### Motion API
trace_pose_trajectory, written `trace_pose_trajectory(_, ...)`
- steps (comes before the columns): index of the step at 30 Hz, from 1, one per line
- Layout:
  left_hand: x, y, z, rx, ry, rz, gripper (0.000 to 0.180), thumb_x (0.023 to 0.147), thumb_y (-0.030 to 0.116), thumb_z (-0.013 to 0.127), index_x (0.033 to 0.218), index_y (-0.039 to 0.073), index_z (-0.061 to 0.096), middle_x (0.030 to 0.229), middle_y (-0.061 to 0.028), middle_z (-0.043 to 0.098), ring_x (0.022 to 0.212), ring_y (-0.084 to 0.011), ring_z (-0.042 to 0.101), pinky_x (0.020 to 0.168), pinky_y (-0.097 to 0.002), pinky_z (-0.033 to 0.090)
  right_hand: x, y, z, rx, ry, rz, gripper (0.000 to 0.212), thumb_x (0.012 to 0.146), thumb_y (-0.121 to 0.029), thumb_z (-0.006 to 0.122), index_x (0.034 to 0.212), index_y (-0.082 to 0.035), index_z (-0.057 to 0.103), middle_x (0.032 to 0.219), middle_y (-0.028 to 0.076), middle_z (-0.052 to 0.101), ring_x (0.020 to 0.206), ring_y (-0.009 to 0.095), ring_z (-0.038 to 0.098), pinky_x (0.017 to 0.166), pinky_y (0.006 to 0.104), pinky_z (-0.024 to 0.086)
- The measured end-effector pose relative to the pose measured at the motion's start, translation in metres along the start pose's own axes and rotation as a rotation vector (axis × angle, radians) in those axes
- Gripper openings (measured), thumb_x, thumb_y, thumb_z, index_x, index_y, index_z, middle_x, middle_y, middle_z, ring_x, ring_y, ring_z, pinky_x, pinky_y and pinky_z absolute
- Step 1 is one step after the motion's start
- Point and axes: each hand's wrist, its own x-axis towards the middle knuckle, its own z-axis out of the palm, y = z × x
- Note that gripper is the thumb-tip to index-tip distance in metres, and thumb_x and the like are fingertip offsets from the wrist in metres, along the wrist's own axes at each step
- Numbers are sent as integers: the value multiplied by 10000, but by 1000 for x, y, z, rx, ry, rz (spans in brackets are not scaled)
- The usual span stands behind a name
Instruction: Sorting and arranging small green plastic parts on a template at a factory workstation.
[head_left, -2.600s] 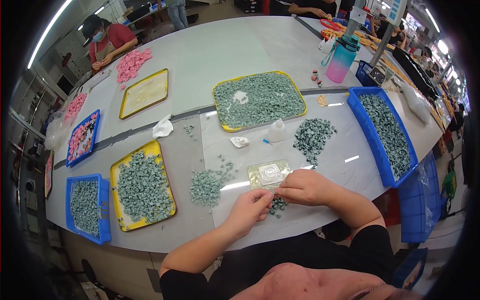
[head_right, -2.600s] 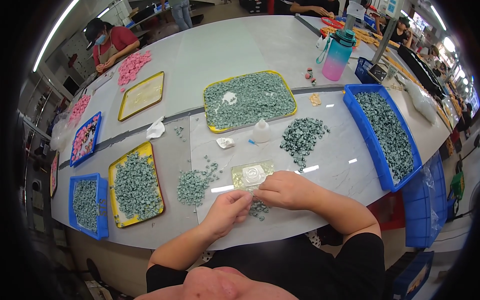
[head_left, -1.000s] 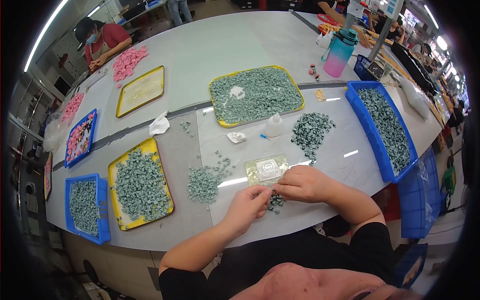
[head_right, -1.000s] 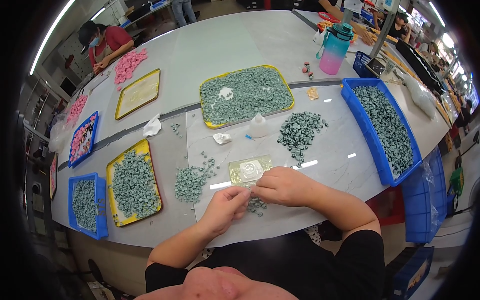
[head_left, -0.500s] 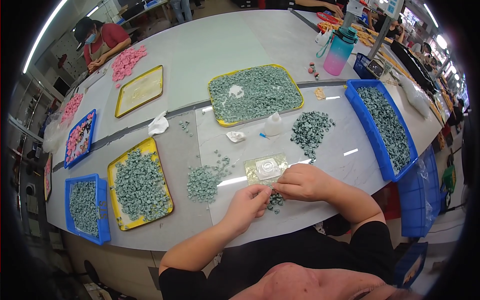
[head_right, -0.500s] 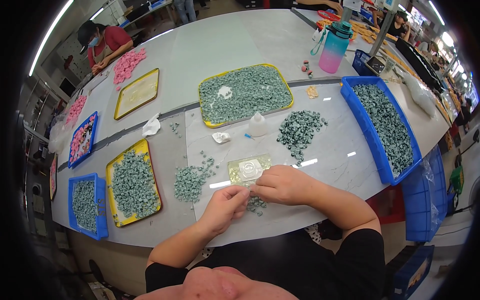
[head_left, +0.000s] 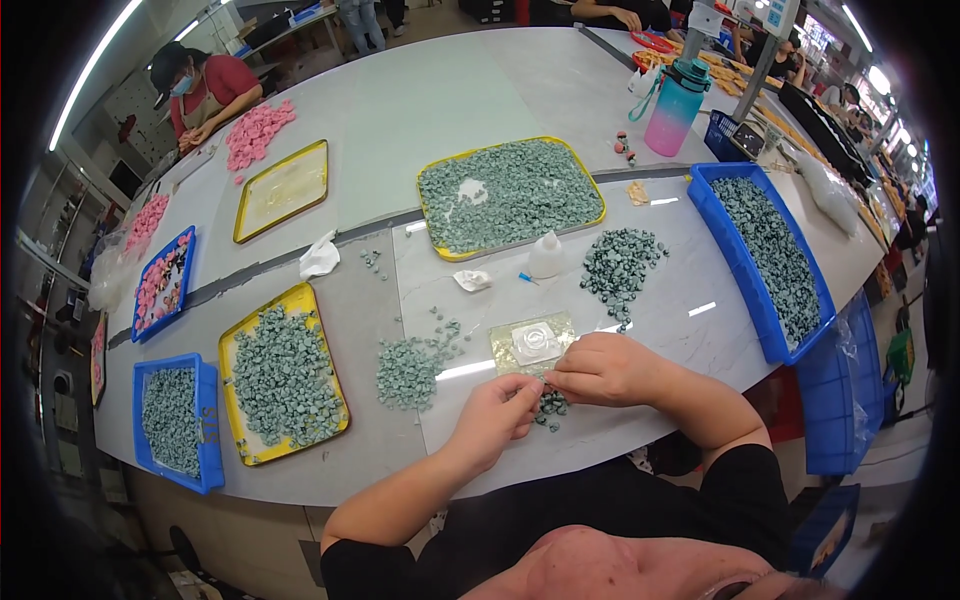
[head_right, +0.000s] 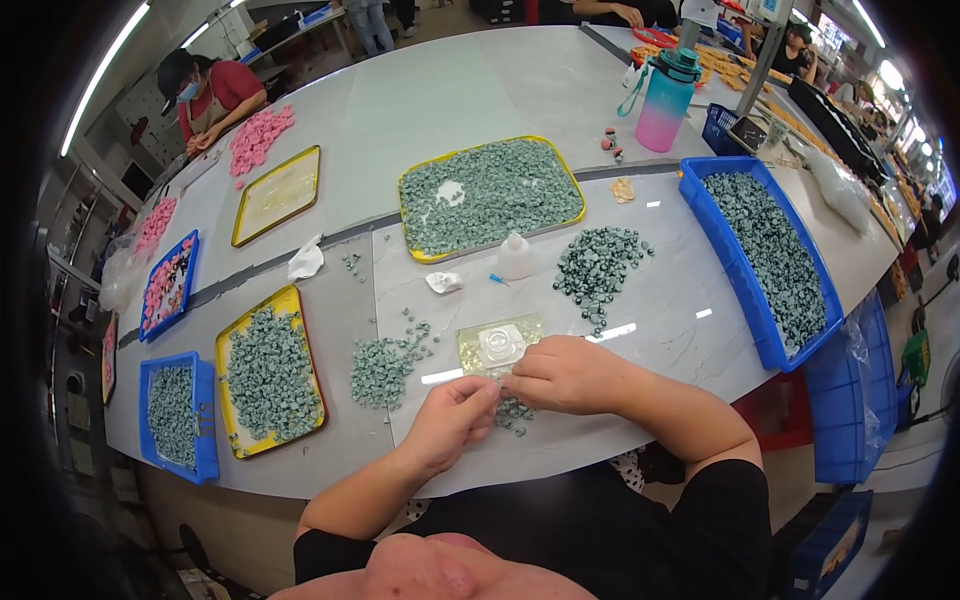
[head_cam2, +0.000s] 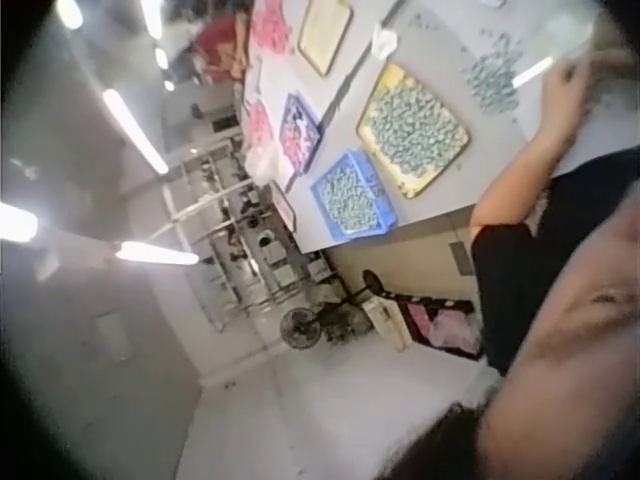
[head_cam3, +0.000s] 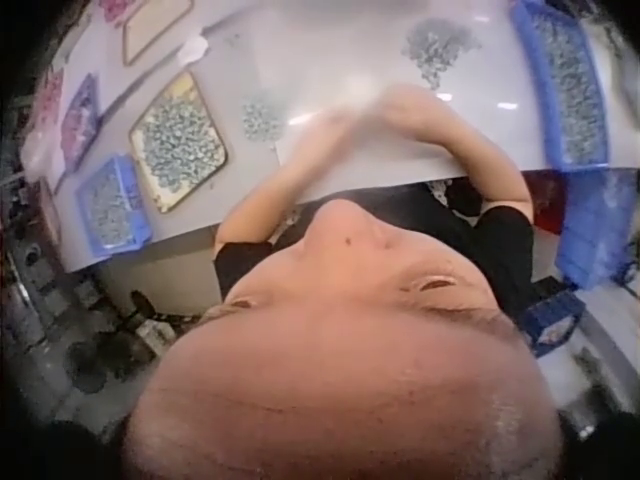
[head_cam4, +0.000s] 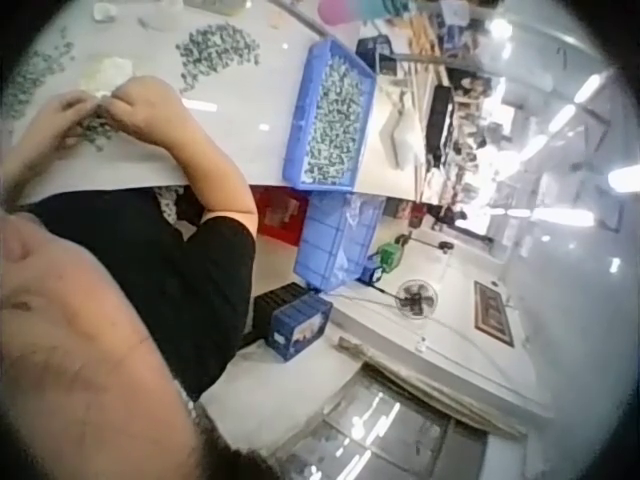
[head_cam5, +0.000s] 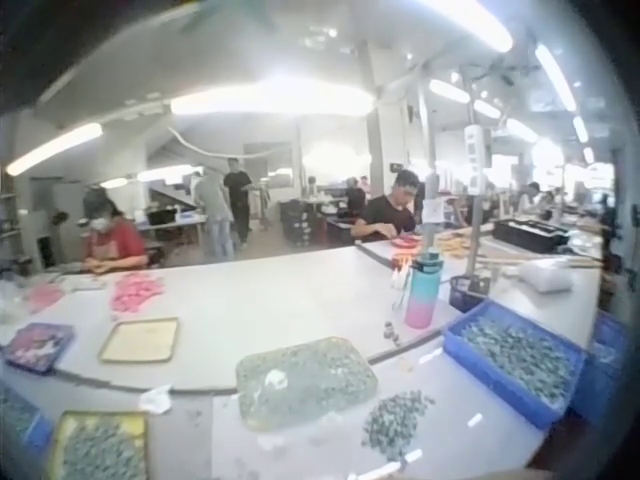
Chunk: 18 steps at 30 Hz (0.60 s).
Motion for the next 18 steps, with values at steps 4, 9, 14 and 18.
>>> trace_pose_trajectory(4,-1,1,1,2,-3,4,171,913,175,529,949,10,558,708,34,441,549,-36,324,460,-187,238,1,-2,-2,3,-5,3,277,674,-110,658,935,-43,596,769,54,574,663,222,561,549,330,446)
trace_pose_trajectory(9,-2,1,0,6,-7,7,173,910,177,533,951,11,561,716,32,448,553,-36,330,463,-187,243,1,-3,-4,14,-24,12,291,676,-114,654,950,-43,590,769,62,574,665,233,562,549,335,444)
trace_pose_trajectory(14,-4,3,1,9,-6,8,175,909,177,535,952,10,565,714,34,446,553,-36,330,464,-187,243,2,-2,-4,7,-25,1,291,673,-109,649,951,-46,590,767,56,572,657,226,557,542,330,439)
trace_pose_trajectory(18,-5,3,3,7,-7,9,175,909,174,535,956,8,566,708,36,440,549,-36,320,462,-188,236,1,-3,-5,8,-18,0,295,672,-102,644,958,-48,591,770,51,571,654,219,554,538,327,435)
